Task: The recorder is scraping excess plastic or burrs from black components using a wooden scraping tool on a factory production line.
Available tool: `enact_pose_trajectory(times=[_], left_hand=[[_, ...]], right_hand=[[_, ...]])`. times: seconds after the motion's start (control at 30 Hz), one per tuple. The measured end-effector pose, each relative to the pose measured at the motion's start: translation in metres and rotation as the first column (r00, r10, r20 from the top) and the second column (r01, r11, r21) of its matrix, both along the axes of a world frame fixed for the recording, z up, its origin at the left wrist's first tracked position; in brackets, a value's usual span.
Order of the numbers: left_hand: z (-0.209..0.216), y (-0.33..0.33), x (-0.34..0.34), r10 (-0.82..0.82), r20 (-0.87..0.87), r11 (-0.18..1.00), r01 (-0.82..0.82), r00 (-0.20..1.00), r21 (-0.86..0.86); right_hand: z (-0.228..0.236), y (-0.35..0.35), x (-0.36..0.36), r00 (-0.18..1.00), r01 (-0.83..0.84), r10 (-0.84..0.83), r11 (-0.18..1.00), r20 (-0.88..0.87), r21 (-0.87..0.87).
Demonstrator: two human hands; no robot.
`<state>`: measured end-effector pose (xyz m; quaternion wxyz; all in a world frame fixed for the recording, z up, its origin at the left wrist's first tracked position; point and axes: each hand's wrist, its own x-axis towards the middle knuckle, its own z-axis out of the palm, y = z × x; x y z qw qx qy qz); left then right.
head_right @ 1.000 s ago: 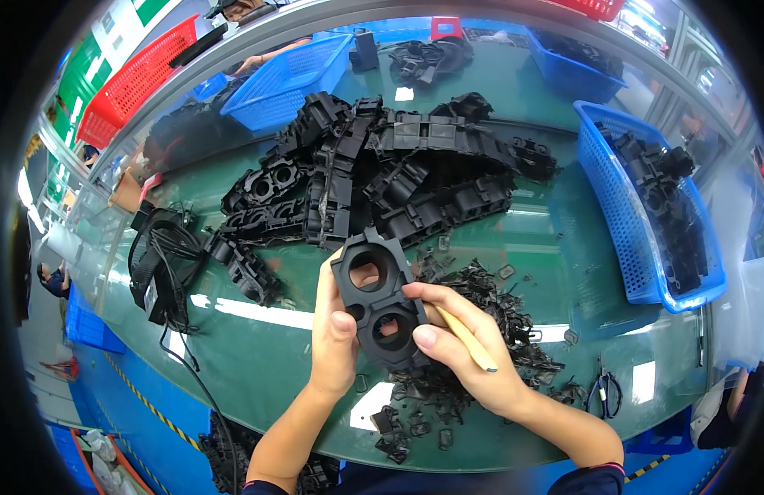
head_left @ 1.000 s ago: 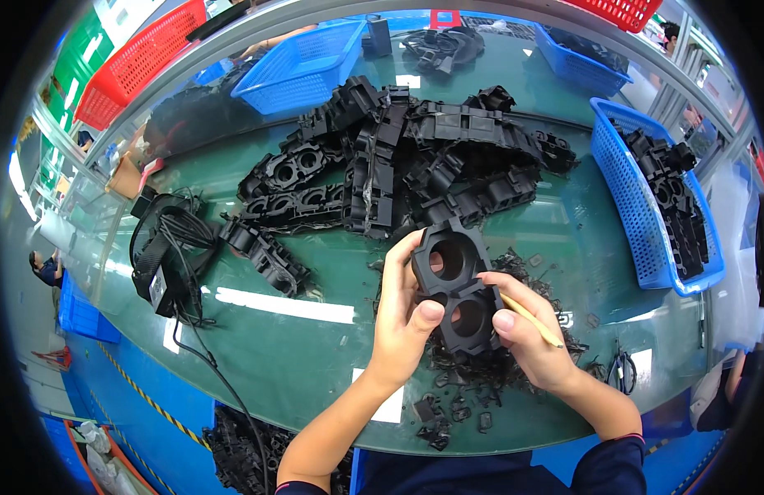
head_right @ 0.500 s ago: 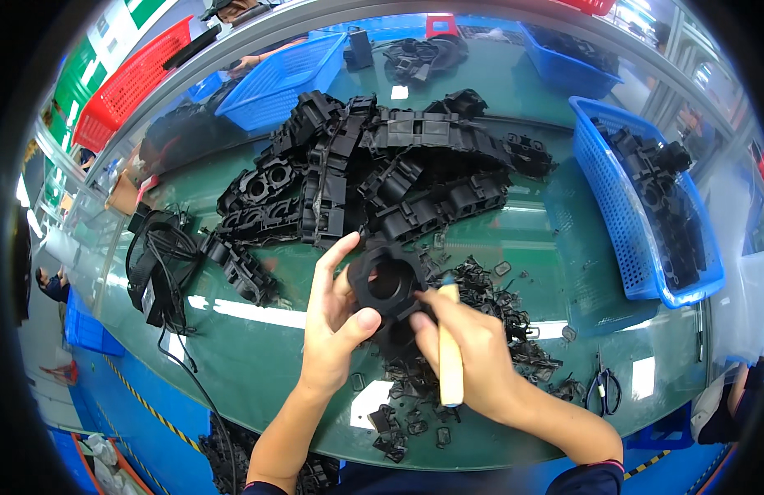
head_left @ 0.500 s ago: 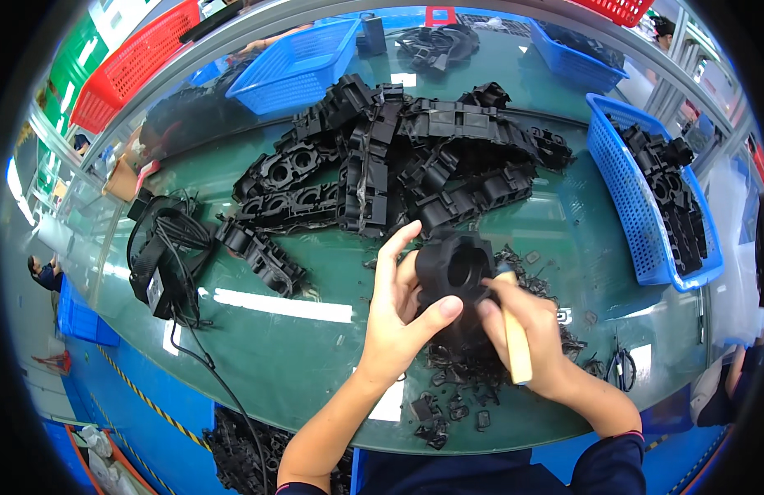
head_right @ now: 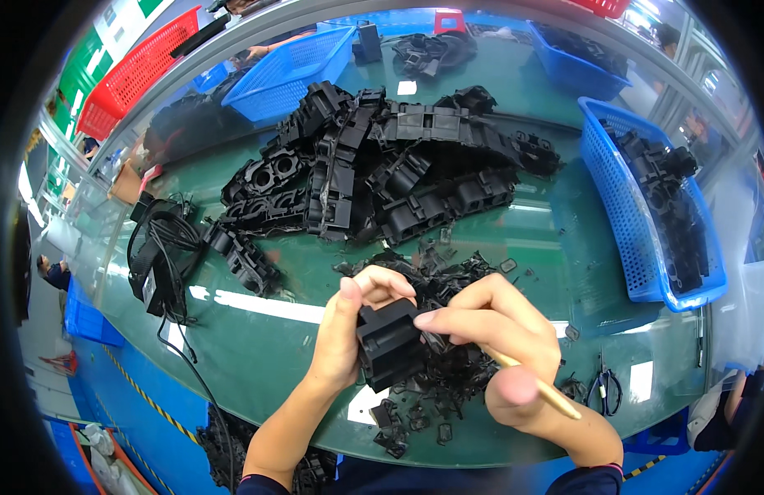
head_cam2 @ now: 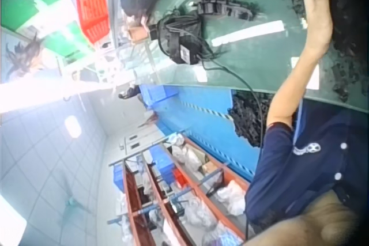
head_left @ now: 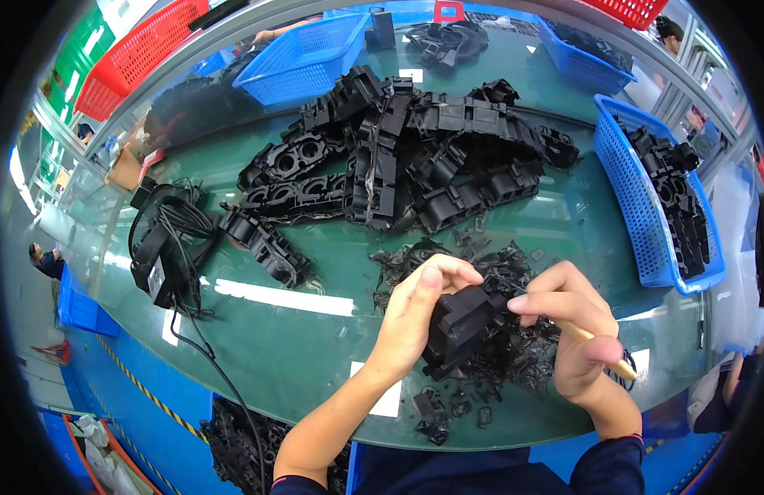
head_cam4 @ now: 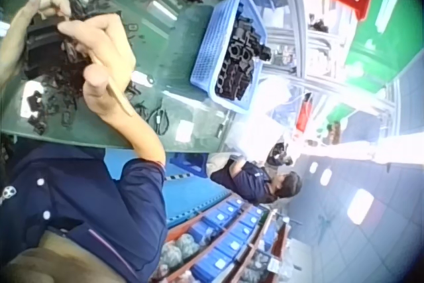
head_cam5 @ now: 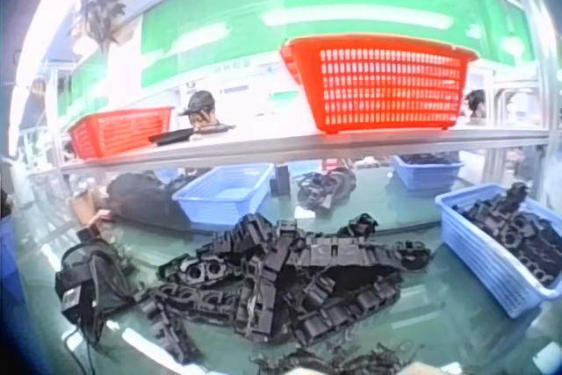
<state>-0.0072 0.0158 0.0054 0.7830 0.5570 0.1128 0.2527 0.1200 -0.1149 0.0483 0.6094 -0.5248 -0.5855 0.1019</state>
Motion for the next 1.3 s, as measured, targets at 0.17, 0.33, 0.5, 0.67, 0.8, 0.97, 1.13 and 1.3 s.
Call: enact_pose_trajectory(times=[0.17, 0.33, 0.5, 0.67, 0.8, 0.97, 1.13, 1.3], left_hand=[[-0.004, -0.002, 0.004, 0.05, -0.001, 0.998, -0.05, 0.999, 0.037], [-0.003, -0.003, 0.003, 0.236, 0.047, 0.962, -0.24, 0.971, 0.126], [0.0, -0.003, 0.001, 0.253, 0.075, 0.945, -0.263, 0.965, 0.194], [-0.001, -0.003, 0.001, 0.263, 0.103, 0.941, -0.279, 0.959, 0.19], [-0.001, -0.002, -0.001, 0.277, 0.094, 0.927, -0.291, 0.956, 0.238], [-0.004, -0.003, -0.001, 0.348, 0.131, 0.865, -0.372, 0.928, 0.336], [-0.011, -0.005, 0.002, 0.393, 0.212, 0.764, -0.446, 0.895, 0.466], [-0.012, -0.01, 0.004, 0.33, 0.169, 0.782, -0.369, 0.929, 0.502]], right_hand=[[0.01, 0.003, -0.011, 0.977, 0.091, -0.089, 0.996, 0.196, 0.0], [0.005, 0.0, -0.016, 0.984, 0.069, -0.054, 0.994, 0.172, -0.083], [0.01, 0.001, -0.013, 0.995, 0.01, 0.004, 0.989, 0.097, -0.15], [0.013, 0.0, -0.014, 0.992, 0.021, 0.002, 0.984, 0.128, -0.179], [0.015, -0.001, -0.014, 0.99, 0.018, 0.009, 0.982, 0.138, -0.19], [0.012, 0.0, -0.015, 0.966, 0.055, -0.014, 0.986, 0.258, -0.154], [-0.008, 0.0, -0.029, 0.736, 0.221, -0.228, 0.971, 0.637, 0.091], [-0.016, 0.005, -0.027, 0.759, 0.25, -0.287, 0.957, 0.584, 0.146]])
